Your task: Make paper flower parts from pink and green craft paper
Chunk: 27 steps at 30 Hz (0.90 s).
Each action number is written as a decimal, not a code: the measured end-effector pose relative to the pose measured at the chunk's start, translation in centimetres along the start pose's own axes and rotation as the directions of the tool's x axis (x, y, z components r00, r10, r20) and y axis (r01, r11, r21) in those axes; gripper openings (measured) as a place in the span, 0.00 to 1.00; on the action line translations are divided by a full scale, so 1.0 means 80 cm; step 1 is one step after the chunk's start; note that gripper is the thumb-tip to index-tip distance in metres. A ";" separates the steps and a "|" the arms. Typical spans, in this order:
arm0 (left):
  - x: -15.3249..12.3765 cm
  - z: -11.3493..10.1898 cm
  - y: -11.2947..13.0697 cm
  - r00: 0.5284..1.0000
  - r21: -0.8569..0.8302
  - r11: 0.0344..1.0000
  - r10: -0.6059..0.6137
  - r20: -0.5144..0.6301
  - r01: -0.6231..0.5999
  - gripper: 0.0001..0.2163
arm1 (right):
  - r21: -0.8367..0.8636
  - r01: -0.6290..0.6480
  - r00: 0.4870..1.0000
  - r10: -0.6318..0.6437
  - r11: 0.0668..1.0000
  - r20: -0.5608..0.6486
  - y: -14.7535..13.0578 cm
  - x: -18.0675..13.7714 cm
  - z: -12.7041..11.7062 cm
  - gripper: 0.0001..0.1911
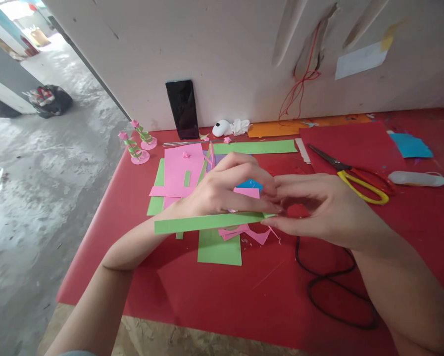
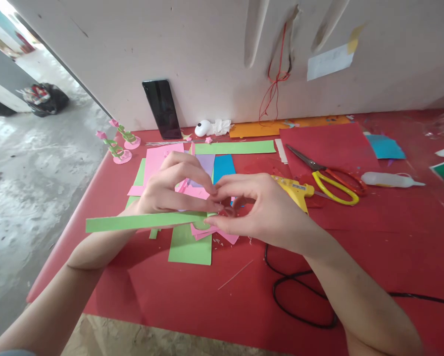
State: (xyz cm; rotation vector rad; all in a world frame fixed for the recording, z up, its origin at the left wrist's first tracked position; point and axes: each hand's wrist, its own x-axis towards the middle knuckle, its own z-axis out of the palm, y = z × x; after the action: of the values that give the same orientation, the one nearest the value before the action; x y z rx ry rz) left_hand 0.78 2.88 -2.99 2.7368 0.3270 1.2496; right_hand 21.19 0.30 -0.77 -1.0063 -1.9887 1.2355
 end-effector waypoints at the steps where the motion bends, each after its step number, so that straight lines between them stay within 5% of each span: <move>1: 0.000 0.000 0.000 1.000 0.011 1.000 0.009 -0.008 -0.008 0.07 | 0.008 -0.014 1.000 0.014 1.000 0.006 -0.001 0.000 -0.001 0.08; 17: 0.005 0.005 0.003 0.979 0.171 0.985 0.070 -0.192 -0.037 0.04 | 0.216 -0.136 0.990 0.138 0.967 0.006 0.002 -0.001 0.002 0.08; 27: 0.004 0.004 0.004 0.985 0.204 0.979 0.053 -0.163 -0.019 0.05 | 0.299 -0.152 0.987 0.161 0.942 -0.005 0.003 0.000 0.005 0.09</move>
State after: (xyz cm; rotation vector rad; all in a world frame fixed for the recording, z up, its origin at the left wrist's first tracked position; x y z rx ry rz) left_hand 1.25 2.66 -2.92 2.8194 0.4452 1.5407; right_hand 20.92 0.18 -1.13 -1.0361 -1.6598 1.5440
